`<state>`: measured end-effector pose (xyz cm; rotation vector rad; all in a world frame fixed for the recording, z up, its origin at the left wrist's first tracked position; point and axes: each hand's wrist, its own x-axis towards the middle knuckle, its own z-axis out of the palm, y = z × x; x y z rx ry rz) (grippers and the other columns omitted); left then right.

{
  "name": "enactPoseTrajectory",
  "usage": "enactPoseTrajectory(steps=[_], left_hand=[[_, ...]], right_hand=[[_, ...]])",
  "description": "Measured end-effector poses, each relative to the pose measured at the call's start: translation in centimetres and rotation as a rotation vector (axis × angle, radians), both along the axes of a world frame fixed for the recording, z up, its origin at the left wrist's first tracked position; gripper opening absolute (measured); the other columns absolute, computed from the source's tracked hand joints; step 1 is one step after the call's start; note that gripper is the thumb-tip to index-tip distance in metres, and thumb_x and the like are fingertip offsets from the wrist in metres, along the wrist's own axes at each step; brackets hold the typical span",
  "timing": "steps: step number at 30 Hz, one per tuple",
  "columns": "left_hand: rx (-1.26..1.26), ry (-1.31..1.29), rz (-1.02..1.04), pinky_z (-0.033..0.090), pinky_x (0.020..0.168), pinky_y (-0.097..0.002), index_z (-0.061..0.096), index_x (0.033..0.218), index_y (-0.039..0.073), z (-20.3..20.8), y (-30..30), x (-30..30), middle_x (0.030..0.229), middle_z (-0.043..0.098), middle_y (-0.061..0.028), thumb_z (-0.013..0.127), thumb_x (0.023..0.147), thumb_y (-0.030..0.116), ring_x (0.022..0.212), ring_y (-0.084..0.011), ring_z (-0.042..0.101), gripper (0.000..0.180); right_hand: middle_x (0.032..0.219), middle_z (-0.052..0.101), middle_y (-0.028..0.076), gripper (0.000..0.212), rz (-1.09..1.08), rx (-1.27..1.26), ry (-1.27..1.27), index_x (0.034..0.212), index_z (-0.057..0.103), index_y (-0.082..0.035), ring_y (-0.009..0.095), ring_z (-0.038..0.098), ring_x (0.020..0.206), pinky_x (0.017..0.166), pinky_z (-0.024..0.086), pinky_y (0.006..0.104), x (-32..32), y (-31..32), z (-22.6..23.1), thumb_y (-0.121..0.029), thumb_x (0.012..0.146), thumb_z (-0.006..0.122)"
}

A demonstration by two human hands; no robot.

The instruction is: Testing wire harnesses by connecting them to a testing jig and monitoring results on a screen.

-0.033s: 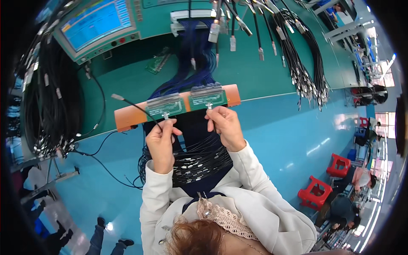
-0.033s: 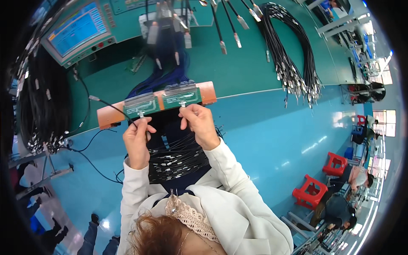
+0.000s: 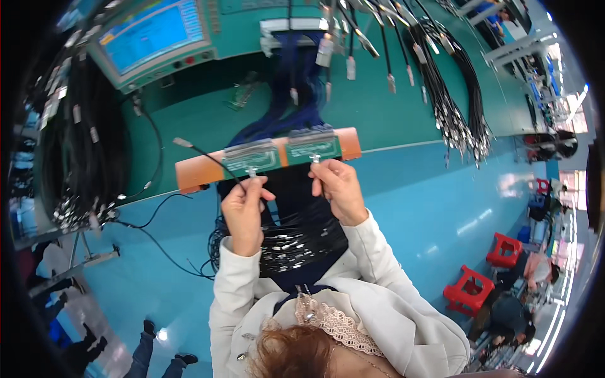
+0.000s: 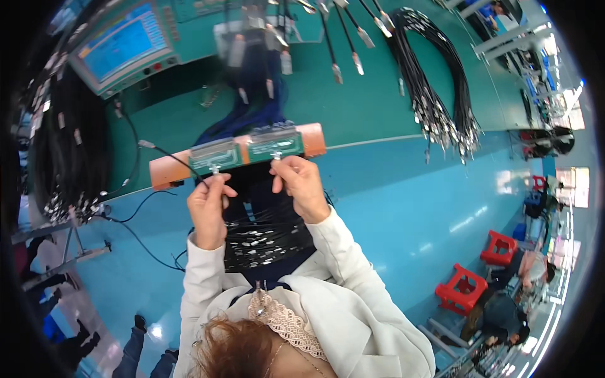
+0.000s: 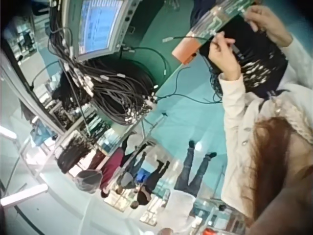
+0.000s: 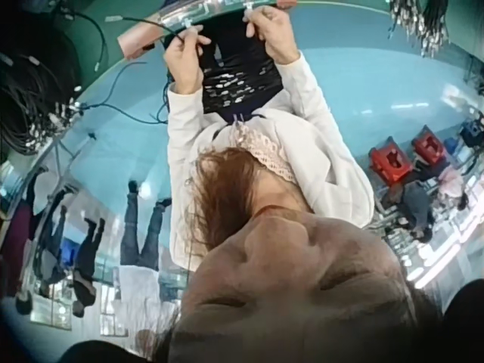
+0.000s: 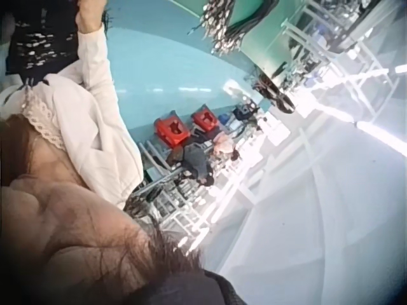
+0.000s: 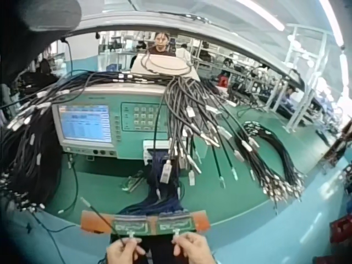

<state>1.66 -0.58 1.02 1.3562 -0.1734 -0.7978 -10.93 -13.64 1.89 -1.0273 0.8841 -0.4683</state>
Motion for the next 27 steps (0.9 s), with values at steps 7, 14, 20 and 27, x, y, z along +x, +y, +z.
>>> enactPoseTrajectory(steps=[7, 14, 20, 27], left_hand=[[0.015, -0.041, -0.069, 0.028, 0.046, -0.0183, 0.063, 0.091, 0.000, 0.0, 0.6, 0.5, 0.071, 0.060, -0.0010, 0.060, 0.090, 0.018, 0.051, -0.0017, 0.039, 0.018], [-0.040, -0.283, 0.225, 0.027, 0.047, -0.0178, 0.056, 0.097, 0.003, 3.1, 10.6, 1.9, 0.067, 0.048, 0.0007, 0.042, 0.099, 0.024, 0.054, -0.0031, 0.035, 0.025], [-0.001, -0.294, 0.406, 0.030, 0.050, -0.0201, 0.048, 0.109, 0.003, 5.5, 17.8, 1.9, 0.065, 0.044, 0.0017, 0.041, 0.099, 0.020, 0.055, -0.0029, 0.032, 0.020], [-0.274, -0.364, 0.660, 0.030, 0.053, -0.0212, 0.047, 0.109, 0.003, 6.6, 24.0, 5.5, 0.071, 0.048, 0.0000, 0.042, 0.098, 0.016, 0.058, -0.0039, 0.035, 0.018]], right_hand=[[0.067, 0.061, 0.004, 0.018, 0.059, -0.138, 0.041, 0.086, 0.060, 0.000, 0.002, 0.038, 0.046, 0.041, 0.027, 0.0176, -0.9, 0.2, -0.2, -0.018, 0.087, 0.060], [0.084, 0.060, 0.005, 0.022, -0.192, -0.483, 0.008, 0.102, 0.057, 0.000, 0.005, 0.045, 0.066, 0.059, 0.038, 0.0207, -8.5, 1.3, 1.1, -0.018, 0.097, 0.045], [0.065, 0.049, -0.001, 0.024, -0.242, -0.405, -0.024, 0.104, 0.052, -0.003, 0.004, 0.035, 0.057, 0.053, 0.032, 0.0200, -12.9, 1.3, 0.9, -0.022, 0.101, 0.037], [0.081, 0.054, 0.002, 0.025, -0.554, -0.384, -0.088, 0.104, 0.049, -0.003, 0.003, 0.039, 0.062, 0.056, 0.032, 0.0189, -16.3, -0.5, 0.2, -0.026, 0.100, 0.039]])
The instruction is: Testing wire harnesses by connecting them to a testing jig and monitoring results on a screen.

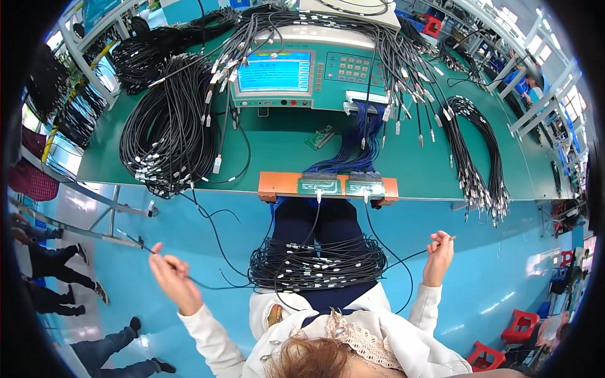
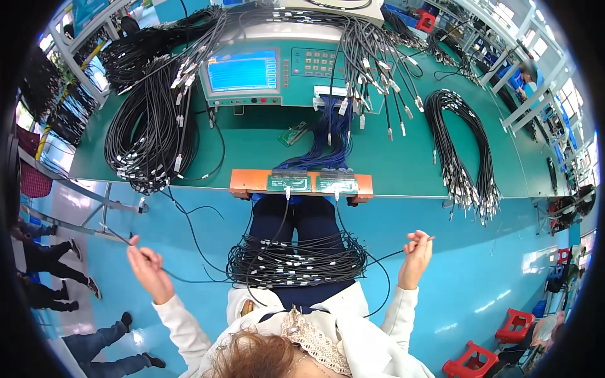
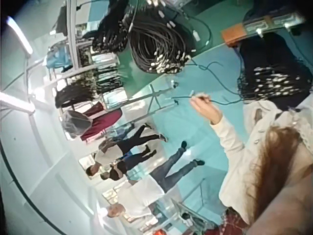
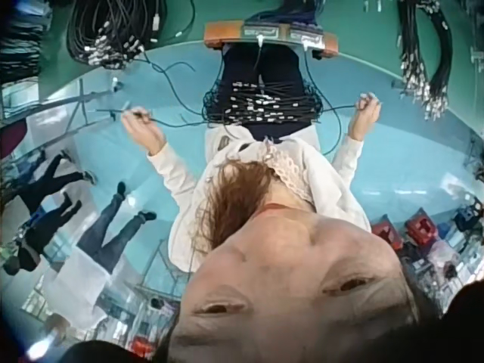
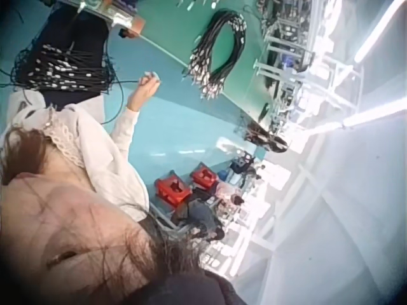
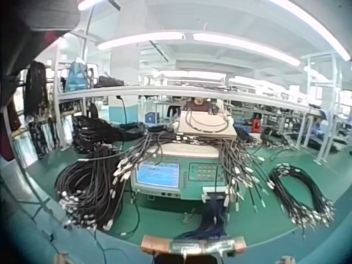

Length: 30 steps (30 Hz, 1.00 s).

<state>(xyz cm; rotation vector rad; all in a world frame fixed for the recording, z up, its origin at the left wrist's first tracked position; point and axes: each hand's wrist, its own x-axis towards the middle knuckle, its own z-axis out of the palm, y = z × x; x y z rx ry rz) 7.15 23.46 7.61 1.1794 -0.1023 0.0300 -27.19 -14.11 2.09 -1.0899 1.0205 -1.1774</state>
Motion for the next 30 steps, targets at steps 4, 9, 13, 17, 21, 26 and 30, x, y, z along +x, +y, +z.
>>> enactPoseTrajectory(steps=[4, 9, 13, 17, 21, 26, 30], left_hand=[[0.031, 0.009, 0.146, 0.028, 0.054, -0.0211, 0.045, 0.114, 0.002, 0.9, 3.6, 2.3, 0.072, 0.046, 0.0003, 0.042, 0.098, 0.018, 0.057, -0.0039, 0.032, 0.022], [0.032, -0.025, -0.070, 0.028, 0.052, -0.0197, 0.050, 0.111, 0.005, 2.6, 4.8, 3.0, 0.077, 0.047, 0.0013, 0.043, 0.098, 0.015, 0.056, -0.0036, 0.031, 0.018], [0.231, -0.014, -0.076, 0.027, 0.049, -0.0174, 0.052, 0.107, 0.007, 1.3, 0.6, 1.5, 0.078, 0.048, 0.0025, 0.046, 0.097, 0.018, 0.058, -0.0021, 0.033, 0.016], [0.629, -0.227, -0.327, 0.030, 0.049, -0.0196, 0.060, 0.094, 0.004, -0.7, -7.3, -2.5, 0.078, 0.061, 0.0005, 0.049, 0.095, 0.014, 0.054, -0.0031, 0.038, 0.015], [0.816, -0.408, -0.335, 0.044, 0.057, -0.0260, 0.061, 0.099, -0.003, -2.8, -15.4, -5.3, 0.086, 0.068, -0.0113, 0.050, 0.093, 0.009, 0.062, -0.0136, 0.057, 0.018], [0.887, -0.572, -0.296, 0.049, 0.069, -0.0344, 0.060, 0.102, -0.005, -4.8, -19.6, -7.4, 0.089, 0.066, -0.0167, 0.052, 0.091, 0.010, 0.077, -0.0295, 0.064, 0.020], [0.973, -0.598, -0.346, 0.048, 0.059, -0.0386, 0.061, 0.101, 0.001, -6.2, -21.2, -8.5, 0.079, 0.065, -0.0162, 0.055, 0.090, 0.015, 0.067, -0.0320, 0.063, 0.019]], right_hand=[[0.079, 0.056, 0.003, 0.026, -0.008, -0.065, -0.037, 0.106, 0.049, -0.002, 0.005, 0.039, 0.059, 0.055, 0.034, 0.0196, -1.0, -0.5, 0.7, -0.026, 0.100, 0.039], [0.066, 0.049, 0.000, 0.027, 0.013, -0.017, -0.117, 0.106, 0.048, -0.002, 0.005, 0.035, 0.054, 0.051, 0.032, 0.0209, -2.5, -0.8, -0.2, -0.027, 0.101, 0.039], [0.065, 0.046, -0.001, 0.022, 0.018, -0.025, 0.011, 0.100, 0.052, -0.002, 0.005, 0.034, 0.054, 0.050, 0.029, 0.0202, -1.6, -1.0, -0.6, -0.022, 0.099, 0.044], [0.066, 0.052, -0.001, 0.018, 0.114, -0.080, 0.191, 0.094, 0.058, -0.002, 0.003, 0.039, 0.055, 0.049, 0.028, 0.0192, 1.0, 0.0, 0.0, -0.018, 0.096, 0.050], [0.067, 0.060, 0.002, 0.019, 0.199, -0.221, 0.451, 0.092, 0.063, -0.001, 0.006, 0.051, 0.060, 0.054, 0.039, 0.0207, 4.8, 0.8, 0.1, -0.016, 0.094, 0.052], [0.073, 0.066, 0.008, 0.022, 0.345, -0.332, 0.598, 0.094, 0.063, 0.003, 0.010, 0.060, 0.066, 0.060, 0.046, 0.0235, 9.5, 2.6, 0.9, -0.017, 0.091, 0.054], [0.068, 0.065, 0.012, 0.020, 0.358, -0.460, 0.660, 0.090, 0.064, 0.002, 0.018, 0.061, 0.056, 0.054, 0.045, 0.0278, 11.7, 3.0, 0.3, -0.016, 0.089, 0.055]])
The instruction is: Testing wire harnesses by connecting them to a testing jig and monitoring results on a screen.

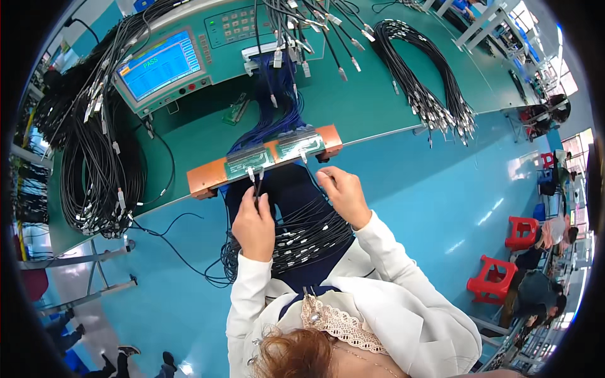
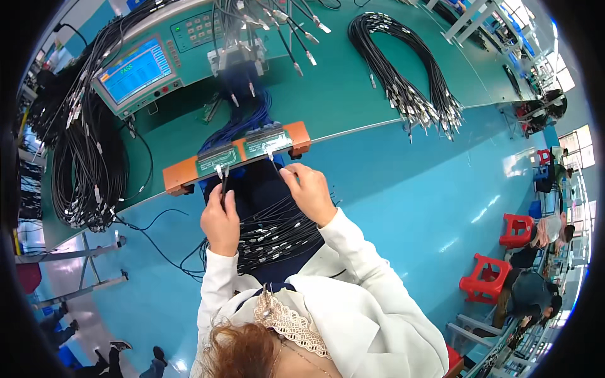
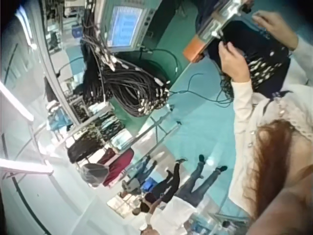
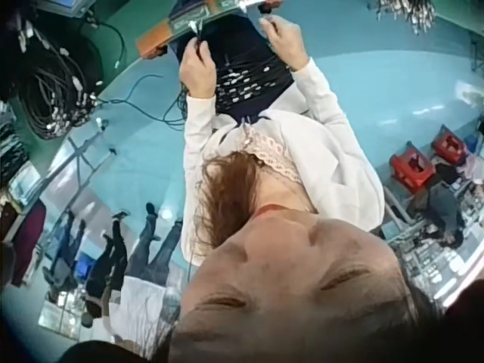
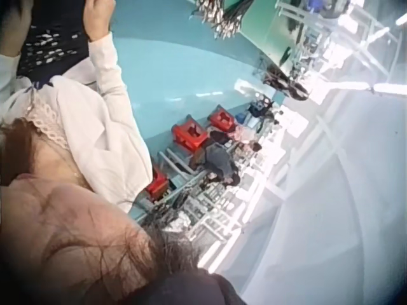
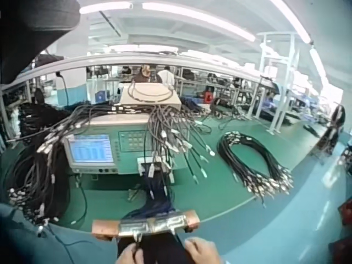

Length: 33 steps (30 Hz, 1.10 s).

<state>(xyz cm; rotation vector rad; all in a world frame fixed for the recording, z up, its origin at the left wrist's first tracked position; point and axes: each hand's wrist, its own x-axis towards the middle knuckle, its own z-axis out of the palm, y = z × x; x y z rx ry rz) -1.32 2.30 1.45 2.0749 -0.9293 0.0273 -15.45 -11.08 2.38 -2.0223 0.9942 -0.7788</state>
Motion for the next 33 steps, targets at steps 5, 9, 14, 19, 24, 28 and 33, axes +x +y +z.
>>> enactPoseTrajectory(steps=[5, 9, 14, 19, 24, 28, 33], left_hand=[[0.129, 0.031, -0.036, 0.046, 0.051, -0.0401, 0.060, 0.090, 0.003, -0.5, 0.7, -0.1, 0.068, 0.062, -0.0167, 0.055, 0.089, 0.012, 0.059, -0.0359, 0.060, 0.011], [0.199, 0.348, -0.038, 0.048, 0.059, -0.0357, 0.061, 0.103, 0.000, 0.1, 6.8, -1.4, 0.075, 0.065, -0.0159, 0.053, 0.090, 0.010, 0.062, -0.0282, 0.063, 0.018], [0.126, 0.028, 0.550, 0.043, 0.079, -0.0292, 0.047, 0.128, -0.001, -1.1, 21.1, 7.7, 0.110, 0.058, -0.0118, 0.041, 0.097, 0.019, 0.083, -0.0156, 0.052, 0.037], [-0.495, 0.526, 0.417, 0.031, 0.055, -0.0189, 0.051, 0.119, 0.003, 3.6, 24.8, 12.4, 0.078, 0.050, 0.0013, 0.040, 0.099, 0.020, 0.061, -0.0021, 0.038, 0.029], [-0.419, 0.684, 0.019, 0.029, 0.052, -0.0189, 0.052, 0.111, 0.003, 7.4, 13.4, 7.8, 0.070, 0.044, 0.0027, 0.043, 0.098, 0.018, 0.058, -0.0035, 0.034, 0.022], [-0.309, 1.026, -0.207, 0.027, 0.050, -0.0187, 0.052, 0.101, 0.004, 1.9, 5.4, 4.0, 0.062, 0.037, 0.0044, 0.045, 0.098, 0.017, 0.055, -0.0040, 0.032, 0.015], [-0.330, 1.224, -0.286, 0.025, 0.046, -0.0199, 0.051, 0.100, 0.005, 0.6, 0.3, 1.3, 0.060, 0.038, 0.0036, 0.041, 0.099, 0.020, 0.049, -0.0033, 0.027, 0.018]], right_hand=[[0.060, 0.058, 0.016, 0.020, 0.022, 0.065, 0.036, 0.073, 0.057, 0.001, 0.034, 0.057, 0.056, 0.051, 0.043, 0.0389, 1.1, 0.6, -0.9, -0.014, 0.086, 0.059], [0.067, 0.060, 0.012, 0.017, -0.098, -0.158, 0.321, 0.084, 0.060, -0.001, 0.025, 0.057, 0.057, 0.054, 0.044, 0.0351, -6.6, 0.5, -4.4, -0.017, 0.088, 0.058], [0.090, 0.059, 0.015, 0.030, -0.618, -0.161, 0.163, 0.102, 0.055, 0.003, 0.027, 0.057, 0.072, 0.064, 0.045, 0.0356, -17.5, -6.5, -8.3, -0.024, 0.094, 0.046], [0.072, 0.054, 0.004, 0.026, -0.545, 0.205, -0.181, 0.099, 0.057, -0.001, 0.011, 0.047, 0.058, 0.051, 0.036, 0.0231, -14.0, -6.1, -0.5, -0.023, 0.096, 0.044], [0.059, 0.046, -0.003, 0.022, -0.024, 0.457, -0.321, 0.090, 0.057, -0.005, 0.004, 0.038, 0.050, 0.044, 0.027, 0.0209, -2.1, -1.3, 3.3, -0.024, 0.095, 0.048], [0.054, 0.045, -0.002, 0.023, 0.143, 0.772, -0.431, 0.089, 0.056, -0.003, 0.004, 0.034, 0.045, 0.042, 0.025, 0.0189, 1.9, 0.3, 0.2, -0.021, 0.097, 0.044], [0.051, 0.044, -0.003, 0.026, 0.107, 0.773, -0.349, 0.092, 0.057, -0.001, 0.003, 0.033, 0.043, 0.041, 0.025, 0.0188, 2.2, 0.2, -0.6, -0.021, 0.098, 0.042]])
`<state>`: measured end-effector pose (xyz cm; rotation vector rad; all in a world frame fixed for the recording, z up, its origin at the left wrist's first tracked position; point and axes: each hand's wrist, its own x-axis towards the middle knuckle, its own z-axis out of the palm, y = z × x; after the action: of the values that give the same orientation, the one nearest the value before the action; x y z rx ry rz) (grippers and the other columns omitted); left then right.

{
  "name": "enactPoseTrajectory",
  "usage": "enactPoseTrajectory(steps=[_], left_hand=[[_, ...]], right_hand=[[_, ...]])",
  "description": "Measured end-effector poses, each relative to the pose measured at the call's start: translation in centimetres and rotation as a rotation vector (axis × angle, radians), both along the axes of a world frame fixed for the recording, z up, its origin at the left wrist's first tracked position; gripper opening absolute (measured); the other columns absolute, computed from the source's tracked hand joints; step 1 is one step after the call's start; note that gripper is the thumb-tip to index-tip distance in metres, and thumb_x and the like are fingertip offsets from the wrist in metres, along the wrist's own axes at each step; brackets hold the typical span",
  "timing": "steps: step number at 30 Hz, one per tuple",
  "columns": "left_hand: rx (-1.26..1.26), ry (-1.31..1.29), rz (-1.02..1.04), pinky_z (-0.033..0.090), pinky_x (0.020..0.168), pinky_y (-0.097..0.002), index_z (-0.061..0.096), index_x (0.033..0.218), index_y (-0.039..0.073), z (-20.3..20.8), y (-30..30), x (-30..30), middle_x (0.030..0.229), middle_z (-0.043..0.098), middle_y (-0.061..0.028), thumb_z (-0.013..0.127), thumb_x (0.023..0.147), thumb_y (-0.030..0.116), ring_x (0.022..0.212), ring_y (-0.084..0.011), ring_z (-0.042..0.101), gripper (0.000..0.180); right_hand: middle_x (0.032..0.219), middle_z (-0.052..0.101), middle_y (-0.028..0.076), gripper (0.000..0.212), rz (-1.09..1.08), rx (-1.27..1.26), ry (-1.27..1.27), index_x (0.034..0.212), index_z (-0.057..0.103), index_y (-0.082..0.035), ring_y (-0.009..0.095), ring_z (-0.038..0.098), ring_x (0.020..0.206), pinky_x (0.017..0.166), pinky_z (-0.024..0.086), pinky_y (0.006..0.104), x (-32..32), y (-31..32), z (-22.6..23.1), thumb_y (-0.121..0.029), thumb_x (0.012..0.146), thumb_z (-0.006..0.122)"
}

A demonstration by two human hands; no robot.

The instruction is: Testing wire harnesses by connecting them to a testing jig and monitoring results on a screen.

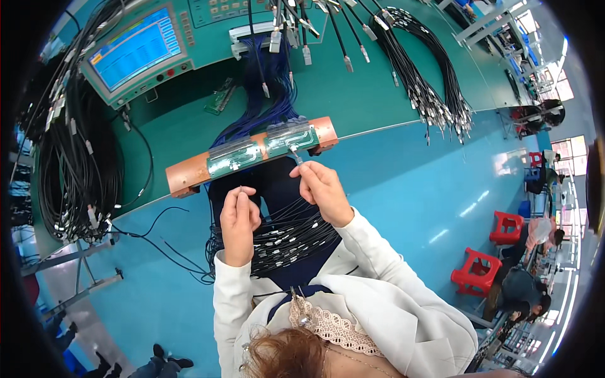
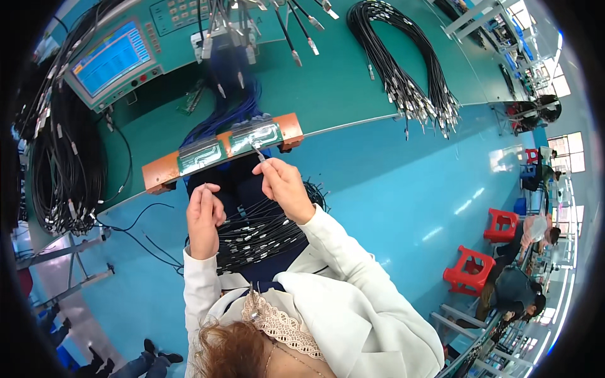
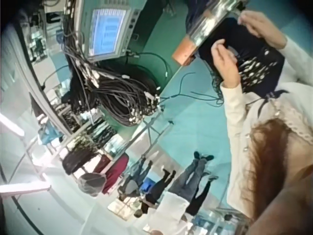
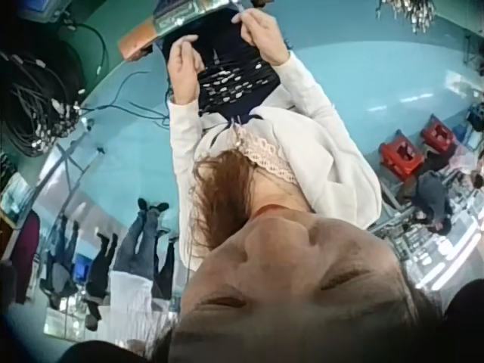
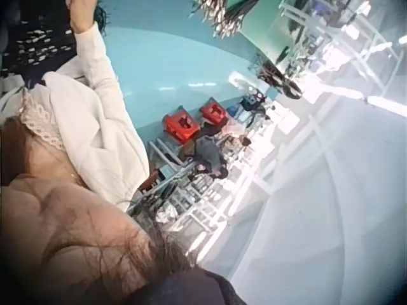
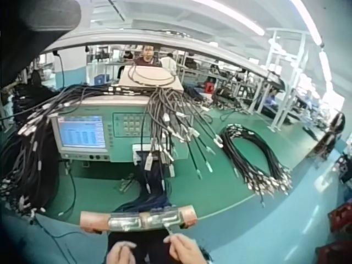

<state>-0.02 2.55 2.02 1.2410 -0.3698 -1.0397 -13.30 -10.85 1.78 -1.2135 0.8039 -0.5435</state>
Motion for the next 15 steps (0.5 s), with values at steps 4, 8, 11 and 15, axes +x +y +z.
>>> enactPoseTrajectory(steps=[4, 8, 11, 15], left_hand=[[-0.081, 0.091, -0.022, 0.027, 0.049, -0.0191, 0.051, 0.096, 0.005, -0.3, -0.8, 0.2, 0.066, 0.050, 0.0001, 0.041, 0.099, 0.017, 0.052, -0.0030, 0.028, 0.016], [-0.132, 0.135, 0.009, 0.028, 0.051, -0.0190, 0.051, 0.095, 0.004, -0.3, -1.1, 0.5, 0.078, 0.056, -0.0044, 0.041, 0.098, 0.014, 0.053, -0.0029, 0.029, 0.014], [-0.109, 0.130, 0.012, 0.032, 0.052, -0.0196, 0.051, 0.098, 0.002, 0.9, -0.3, 0.9, 0.080, 0.057, -0.0069, 0.046, 0.096, 0.013, 0.055, -0.0046, 0.035, 0.012], [0.039, -0.351, 0.410, 0.035, 0.057, -0.0194, 0.052, 0.102, 0.000, 2.3, 7.6, 4.6, 0.077, 0.051, -0.0009, 0.052, 0.093, 0.024, 0.064, -0.0076, 0.043, 0.026]], right_hand=[[0.051, 0.046, -0.002, 0.026, 0.007, 0.039, 0.021, 0.092, 0.058, 0.000, 0.003, 0.037, 0.043, 0.041, 0.027, 0.0189, 0.2, -0.8, 0.3, -0.020, 0.098, 0.043], [0.074, 0.064, 0.007, 0.018, 0.438, -0.327, 0.085, 0.085, 0.061, 0.000, 0.017, 0.062, 0.068, 0.067, 0.049, 0.0293, 0.0, -0.2, 0.3, -0.014, 0.092, 0.052], [0.097, 0.063, 0.013, 0.012, 0.070, -1.117, 0.463, 0.089, 0.064, -0.002, 0.028, 0.061, 0.089, 0.078, 0.049, 0.0362, -3.6, -1.7, -4.6, -0.011, 0.087, 0.056], [0.090, 0.064, 0.011, 0.027, -0.618, -0.079, 0.256, 0.095, 0.058, -0.006, 0.007, 0.037, 0.044, 0.041, 0.030, 0.0221, -21.0, -7.4, -6.2, -0.030, 0.096, 0.046]])
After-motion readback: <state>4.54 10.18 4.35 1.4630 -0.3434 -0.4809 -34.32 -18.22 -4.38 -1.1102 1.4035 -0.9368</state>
